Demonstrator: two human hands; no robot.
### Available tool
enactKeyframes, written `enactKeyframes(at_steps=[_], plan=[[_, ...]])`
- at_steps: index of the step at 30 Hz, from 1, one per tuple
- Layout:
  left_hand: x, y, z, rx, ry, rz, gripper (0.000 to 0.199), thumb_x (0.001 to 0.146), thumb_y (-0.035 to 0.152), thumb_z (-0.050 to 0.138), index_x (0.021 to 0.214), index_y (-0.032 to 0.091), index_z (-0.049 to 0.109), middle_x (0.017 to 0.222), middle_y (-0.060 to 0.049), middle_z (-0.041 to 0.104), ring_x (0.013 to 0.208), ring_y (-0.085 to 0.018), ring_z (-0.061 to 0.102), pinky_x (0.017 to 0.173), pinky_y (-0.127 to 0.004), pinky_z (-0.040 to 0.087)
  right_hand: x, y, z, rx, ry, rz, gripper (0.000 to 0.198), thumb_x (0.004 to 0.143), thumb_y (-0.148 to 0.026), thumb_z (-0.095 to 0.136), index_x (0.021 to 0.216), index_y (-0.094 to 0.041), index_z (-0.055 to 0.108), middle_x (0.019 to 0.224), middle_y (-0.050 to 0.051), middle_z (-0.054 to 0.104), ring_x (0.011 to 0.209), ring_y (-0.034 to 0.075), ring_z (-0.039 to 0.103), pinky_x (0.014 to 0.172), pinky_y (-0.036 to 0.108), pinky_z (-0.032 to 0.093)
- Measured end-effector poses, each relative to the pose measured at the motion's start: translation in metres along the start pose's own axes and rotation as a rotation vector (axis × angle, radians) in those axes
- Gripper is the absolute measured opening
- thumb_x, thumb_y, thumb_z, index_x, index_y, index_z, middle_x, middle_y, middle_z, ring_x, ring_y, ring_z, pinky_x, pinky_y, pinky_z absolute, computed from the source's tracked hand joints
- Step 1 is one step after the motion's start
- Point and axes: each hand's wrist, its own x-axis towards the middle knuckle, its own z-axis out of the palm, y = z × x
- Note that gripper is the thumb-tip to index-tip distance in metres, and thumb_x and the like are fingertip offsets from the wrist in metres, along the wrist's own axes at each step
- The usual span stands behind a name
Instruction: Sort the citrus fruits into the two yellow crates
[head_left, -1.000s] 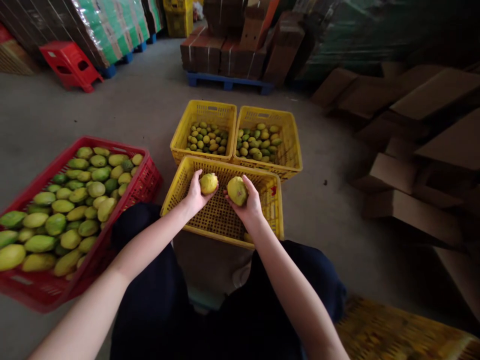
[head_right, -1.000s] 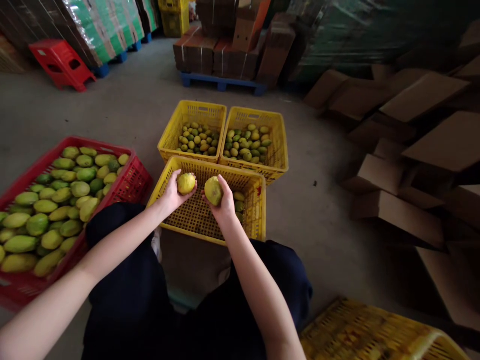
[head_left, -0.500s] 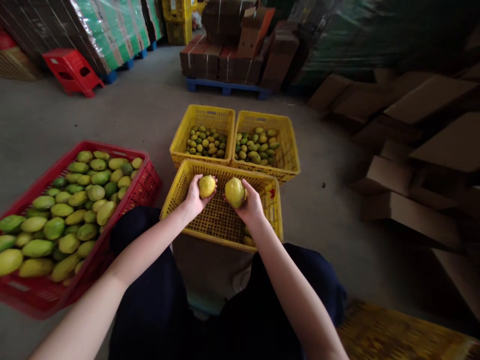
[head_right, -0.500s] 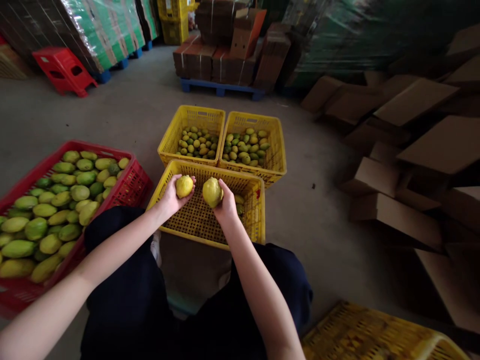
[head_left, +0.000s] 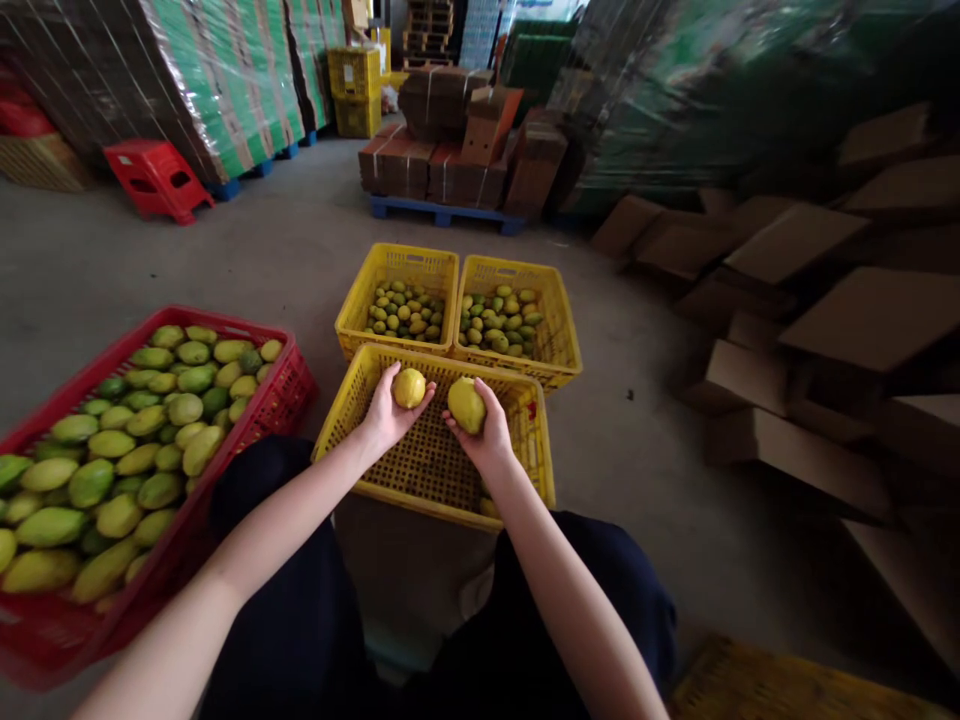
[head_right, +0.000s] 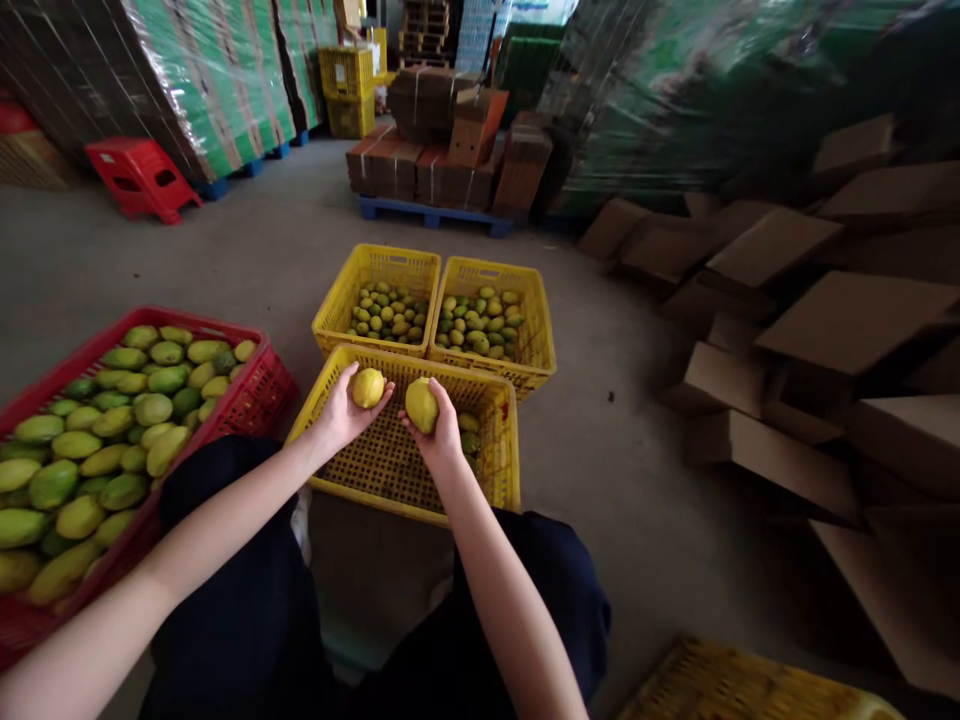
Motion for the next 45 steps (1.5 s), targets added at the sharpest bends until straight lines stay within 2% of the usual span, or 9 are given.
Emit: enactKeyframes(at_steps=[10,14,22,29,32,36,38,42,45], plan=[[-0.005,0.000,-0.005,0.182,0.007,-0.076,0.031,0.094,0.040,0.046,0.090,0.013,0.060,0.068,-0.006,0.067,0.039,-0.007,0.049,0.038,-0.017,0.041,0.005,0.002,-0.004,-0.010,-0.052,0.029,0.021,0.091,-0.033,0.052,0.086,-0.016,0.062,0.061,0.003,0.070,0.047,0.015,0.065,0.041,0.023,0.054],[-0.003,0.003,-0.002,0.140,-0.042,-0.029,0.026,0.095,0.034,0.044,0.089,0.014,0.059,0.067,-0.006,0.065,0.044,-0.008,0.049,0.041,-0.017,0.039,0.009,0.000,-0.007,0.040,-0.160,0.082,0.027,0.095,-0.036,0.046,0.087,-0.015,0.061,0.062,0.006,0.071,0.050,0.018,0.068,0.047,0.026,0.058],[-0.009,0.007,0.002,0.159,-0.125,-0.145,0.037,0.099,0.032,0.031,0.083,0.011,0.057,0.065,-0.009,0.062,0.050,-0.011,0.053,0.045,-0.019,0.045,0.010,-0.005,-0.010,0.138,-0.108,0.183,0.036,0.096,-0.045,0.041,0.092,-0.015,0.059,0.059,0.007,0.069,0.051,0.018,0.069,0.039,0.021,0.055],[-0.003,0.007,0.000,0.331,-0.031,-0.125,0.037,0.099,0.033,0.028,0.091,0.012,0.056,0.067,-0.008,0.062,0.051,-0.011,0.056,0.050,-0.020,0.049,0.012,-0.004,-0.011,0.035,-0.090,0.142,0.034,0.094,-0.044,0.043,0.092,-0.014,0.060,0.062,0.009,0.069,0.053,0.018,0.068,0.041,0.023,0.055],[0.001,0.005,-0.005,0.549,-0.023,0.079,0.023,0.096,0.027,0.037,0.104,0.014,0.054,0.078,-0.005,0.064,0.061,-0.012,0.061,0.062,-0.023,0.054,0.016,-0.001,-0.015,-0.047,-0.106,-0.052,0.022,0.084,-0.039,0.060,0.089,-0.017,0.060,0.067,0.004,0.069,0.058,0.017,0.067,0.048,0.026,0.057],[-0.002,0.005,-0.011,0.999,-0.214,0.788,0.043,0.081,0.024,0.066,0.121,0.021,0.049,0.123,-0.010,0.059,0.112,-0.020,0.058,0.097,-0.034,0.048,0.011,-0.001,-0.018,-0.347,-0.118,-0.555,0.035,0.069,-0.034,0.075,0.101,-0.024,0.062,0.089,0.000,0.071,0.078,0.018,0.067,0.068,0.032,0.059],[-0.007,0.007,-0.013,1.161,-0.320,1.022,0.053,0.076,0.027,0.072,0.124,0.022,0.049,0.131,-0.011,0.055,0.121,-0.024,0.053,0.103,-0.038,0.044,0.006,-0.002,-0.018,-0.599,-0.094,-0.850,0.045,0.068,-0.034,0.076,0.111,-0.027,0.061,0.104,0.003,0.070,0.094,0.022,0.066,0.084,0.040,0.057],[-0.018,0.009,-0.011,1.230,-0.409,1.097,0.047,0.075,0.027,0.074,0.119,0.023,0.056,0.124,-0.011,0.059,0.119,-0.025,0.054,0.105,-0.041,0.041,-0.003,-0.003,-0.021,-1.000,-0.049,-1.352,0.045,0.076,-0.028,0.070,0.120,-0.028,0.059,0.128,0.008,0.062,0.122,0.028,0.055,0.107,0.052,0.043],[-0.024,0.009,-0.009,1.138,-0.457,0.986,0.040,0.072,0.023,0.077,0.110,0.025,0.063,0.121,-0.010,0.060,0.125,-0.026,0.050,0.111,-0.041,0.035,-0.004,0.000,-0.024,-1.094,-0.069,-1.512,0.050,0.081,-0.023,0.065,0.128,-0.029,0.052,0.131,0.009,0.060,0.126,0.028,0.053,0.109,0.055,0.041]])
